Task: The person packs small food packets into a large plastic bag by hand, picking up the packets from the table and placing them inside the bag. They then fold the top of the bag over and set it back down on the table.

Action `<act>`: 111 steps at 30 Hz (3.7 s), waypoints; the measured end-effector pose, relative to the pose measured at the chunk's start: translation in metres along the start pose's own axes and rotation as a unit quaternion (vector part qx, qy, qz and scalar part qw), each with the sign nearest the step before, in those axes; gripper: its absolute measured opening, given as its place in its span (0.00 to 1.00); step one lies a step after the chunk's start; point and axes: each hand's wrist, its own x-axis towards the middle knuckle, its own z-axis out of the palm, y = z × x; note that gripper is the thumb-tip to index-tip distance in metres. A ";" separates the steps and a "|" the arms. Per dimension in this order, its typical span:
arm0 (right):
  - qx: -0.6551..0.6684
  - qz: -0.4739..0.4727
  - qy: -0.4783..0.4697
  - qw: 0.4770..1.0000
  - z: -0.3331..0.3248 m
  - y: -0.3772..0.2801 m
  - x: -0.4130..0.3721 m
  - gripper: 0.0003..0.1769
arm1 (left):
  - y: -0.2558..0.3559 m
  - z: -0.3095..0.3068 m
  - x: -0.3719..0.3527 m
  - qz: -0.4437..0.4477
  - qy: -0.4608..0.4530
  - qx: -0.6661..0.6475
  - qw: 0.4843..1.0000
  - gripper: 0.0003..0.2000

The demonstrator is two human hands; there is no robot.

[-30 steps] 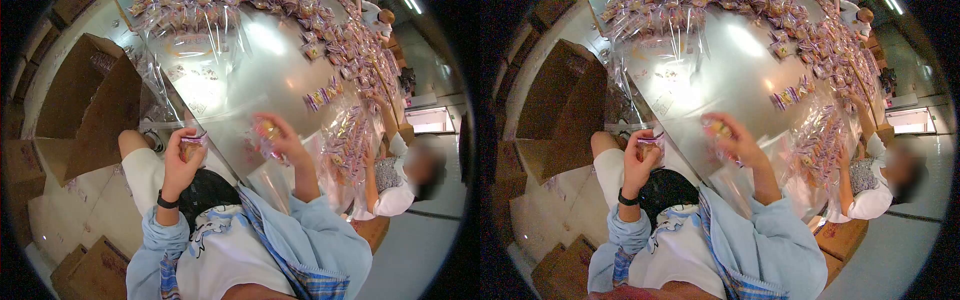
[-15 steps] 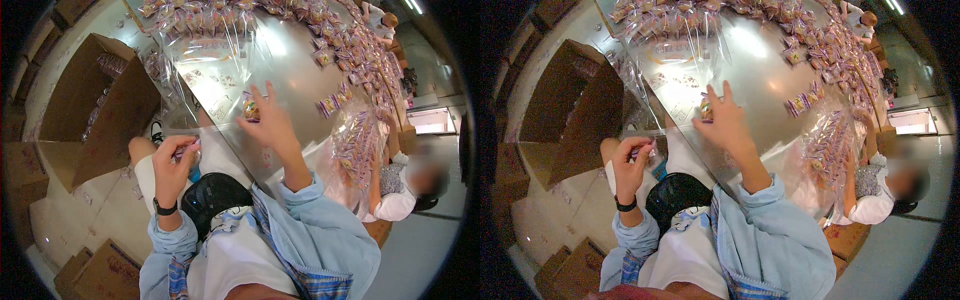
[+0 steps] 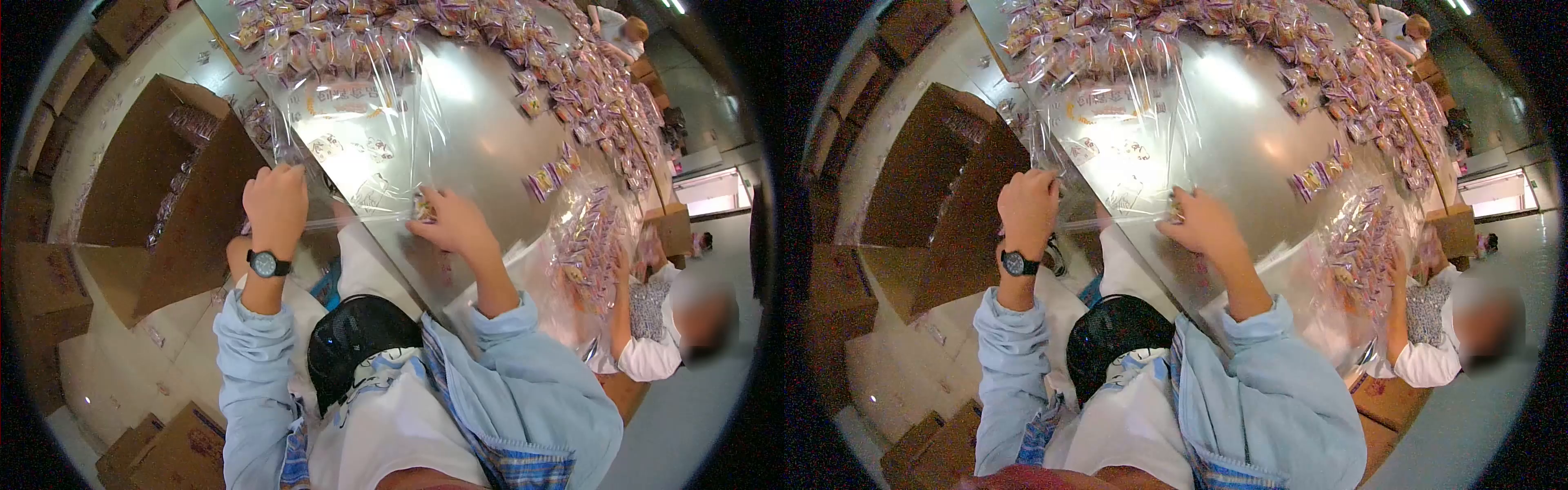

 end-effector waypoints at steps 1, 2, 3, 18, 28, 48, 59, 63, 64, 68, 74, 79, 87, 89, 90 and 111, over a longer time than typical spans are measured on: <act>0.000 0.014 -0.016 1.000 0.001 0.008 -0.003 0.43 | 0.000 0.002 -0.002 0.004 0.020 -0.010 1.000 0.18; 0.000 0.031 -0.042 0.999 0.001 0.020 -0.002 0.43 | 0.003 0.008 -0.001 0.006 0.030 -0.022 0.999 0.18; 0.011 0.037 -0.039 0.998 0.000 0.023 -0.008 0.43 | 0.007 0.003 -0.002 0.007 0.045 -0.031 0.998 0.16; 0.056 0.026 0.414 0.908 -0.045 0.122 0.005 0.39 | 0.156 0.025 -0.042 0.424 0.177 -0.499 0.735 0.18; 0.009 0.009 0.426 0.905 -0.025 0.129 0.022 0.38 | 0.194 0.102 -0.043 0.478 -0.035 -0.352 0.804 0.16; 0.408 -0.213 0.027 0.887 0.005 -0.012 0.009 0.25 | 0.036 0.038 0.056 0.039 0.058 0.085 0.994 0.25; 0.235 -0.192 0.039 0.952 0.015 -0.072 0.061 0.30 | 0.048 -0.001 0.050 0.019 0.221 -0.132 0.966 0.08; 0.368 -0.146 0.134 0.909 0.052 -0.088 0.112 0.34 | 0.050 -0.007 0.053 -0.013 0.272 -0.189 0.943 0.07; 0.391 -0.136 0.175 0.893 0.060 -0.096 0.127 0.36 | 0.053 -0.008 0.053 -0.025 0.283 -0.204 0.937 0.07; 0.318 -0.113 0.308 0.890 0.062 -0.107 0.187 0.42 | 0.054 0.012 0.044 -0.059 0.337 -0.236 0.910 0.10; 0.245 -0.215 0.464 0.824 0.062 -0.095 0.257 0.46 | 0.094 0.035 0.013 -0.015 0.242 -0.301 0.922 0.11; 0.344 -0.182 0.453 0.802 0.050 -0.098 0.272 0.47 | 0.112 0.060 0.022 -0.116 0.146 -0.305 0.934 0.18; 0.372 -0.133 0.331 0.857 0.041 -0.090 0.265 0.45 | 0.087 0.078 0.086 -0.210 0.254 -0.240 0.913 0.27; 0.382 -0.127 0.304 0.863 0.031 -0.092 0.258 0.44 | 0.082 0.086 0.101 -0.213 0.307 -0.150 0.915 0.28; 0.371 -0.128 0.317 0.863 0.031 -0.091 0.255 0.43 | 0.077 0.093 0.106 -0.216 0.313 -0.142 0.914 0.29; 0.369 -0.110 0.265 0.884 0.044 -0.075 0.275 0.49 | 0.008 0.126 0.163 -0.143 0.070 -0.101 0.982 0.30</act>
